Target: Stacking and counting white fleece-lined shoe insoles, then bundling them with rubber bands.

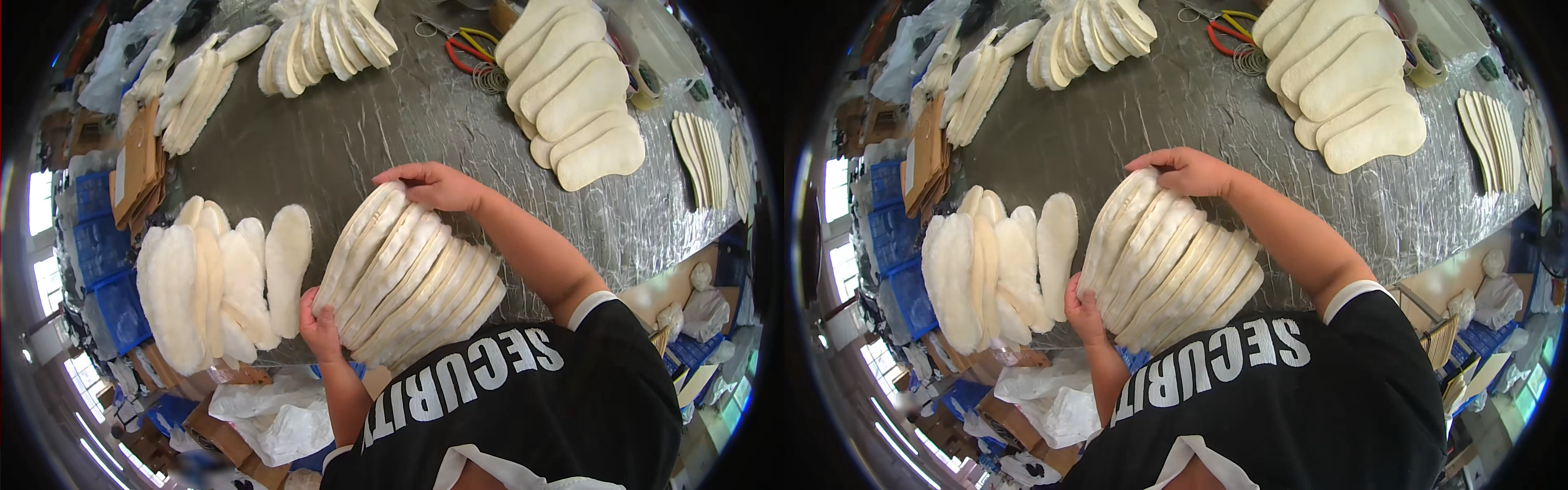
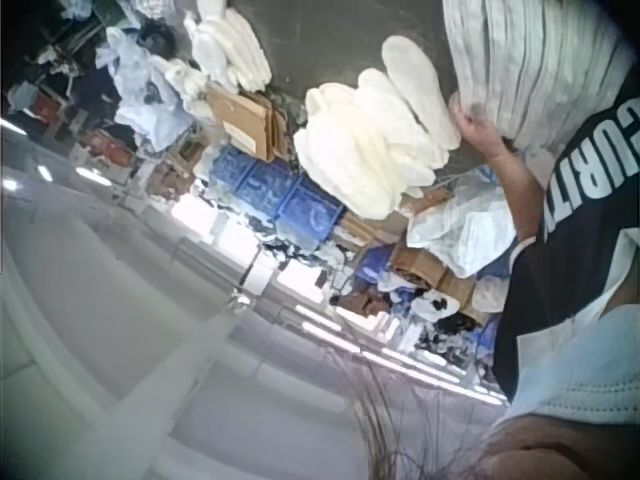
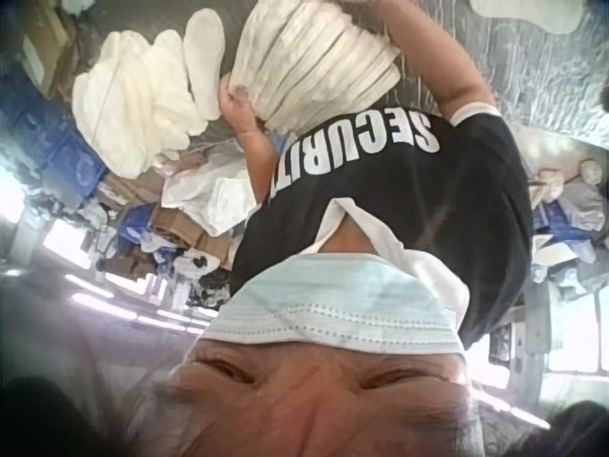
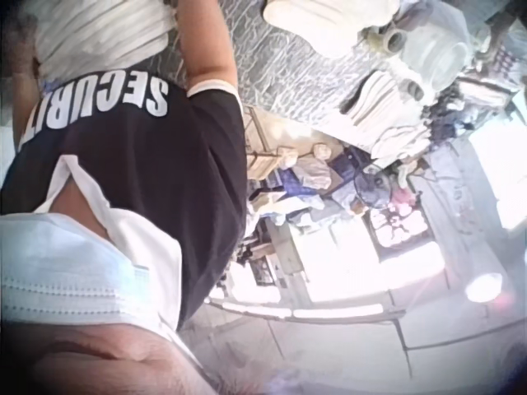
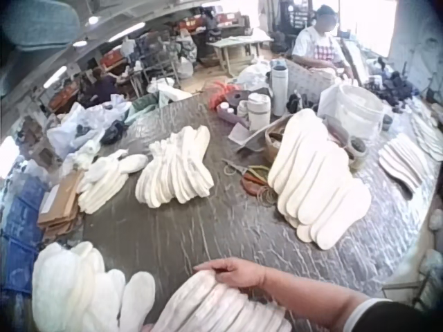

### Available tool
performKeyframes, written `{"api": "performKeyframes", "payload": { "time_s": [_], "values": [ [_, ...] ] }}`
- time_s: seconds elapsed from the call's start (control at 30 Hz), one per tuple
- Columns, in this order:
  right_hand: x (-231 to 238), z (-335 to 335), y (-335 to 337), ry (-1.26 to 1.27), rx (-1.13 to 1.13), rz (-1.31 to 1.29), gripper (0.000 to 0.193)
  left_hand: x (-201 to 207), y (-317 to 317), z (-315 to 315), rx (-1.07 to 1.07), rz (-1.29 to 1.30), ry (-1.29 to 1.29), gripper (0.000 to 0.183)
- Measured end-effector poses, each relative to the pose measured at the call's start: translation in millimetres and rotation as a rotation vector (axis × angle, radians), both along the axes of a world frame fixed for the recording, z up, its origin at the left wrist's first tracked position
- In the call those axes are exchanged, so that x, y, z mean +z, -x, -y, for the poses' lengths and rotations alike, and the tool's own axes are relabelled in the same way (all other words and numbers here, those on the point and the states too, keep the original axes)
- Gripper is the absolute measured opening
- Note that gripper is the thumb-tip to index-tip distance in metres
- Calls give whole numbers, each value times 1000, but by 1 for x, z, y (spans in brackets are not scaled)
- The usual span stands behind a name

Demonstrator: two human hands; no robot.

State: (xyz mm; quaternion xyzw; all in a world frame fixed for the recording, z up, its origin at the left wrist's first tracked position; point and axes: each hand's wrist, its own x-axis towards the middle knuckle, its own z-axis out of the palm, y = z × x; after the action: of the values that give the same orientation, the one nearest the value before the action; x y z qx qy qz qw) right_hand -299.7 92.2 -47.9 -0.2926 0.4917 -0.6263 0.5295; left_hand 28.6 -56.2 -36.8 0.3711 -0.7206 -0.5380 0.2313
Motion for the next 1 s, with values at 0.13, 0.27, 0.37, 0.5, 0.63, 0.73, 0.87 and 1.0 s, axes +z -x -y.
{"api": "performKeyframes", "payload": {
  "time_s": [0.13, 0.27, 0.37, 0.5, 0.63, 0.73, 0.87, 1.0],
  "values": [
    [-4, -3, 1, 50, 36, 156, 52, 4, -1, -1, 103, 95, -68, 41],
    [18, -3, -8, -17, -2, 61, 59, 7, 4, 1, 166, 127, -90, 34],
    [16, 0, -11, 101, -39, 269, 69, 17, 16, 2, 296, 374, -27, 33],
    [20, -4, -14, 113, -40, 242, 71, 23, 22, 0, 286, 456, 74, 33],
    [18, -5, -14, 95, -35, 130, 69, 20, 18, 1, 307, 403, 69, 33],
    [26, -6, -14, 46, -78, 38, 51, 23, 17, -2, 303, 448, 29, 31],
    [23, -7, -17, 2, -94, -436, 33, 22, 5, -8, 188, 271, -33, 29],
    [22, -1, -19, -2, -108, -536, 23, 39, 19, -11, -110, 305, 283, 39]
  ]
}}
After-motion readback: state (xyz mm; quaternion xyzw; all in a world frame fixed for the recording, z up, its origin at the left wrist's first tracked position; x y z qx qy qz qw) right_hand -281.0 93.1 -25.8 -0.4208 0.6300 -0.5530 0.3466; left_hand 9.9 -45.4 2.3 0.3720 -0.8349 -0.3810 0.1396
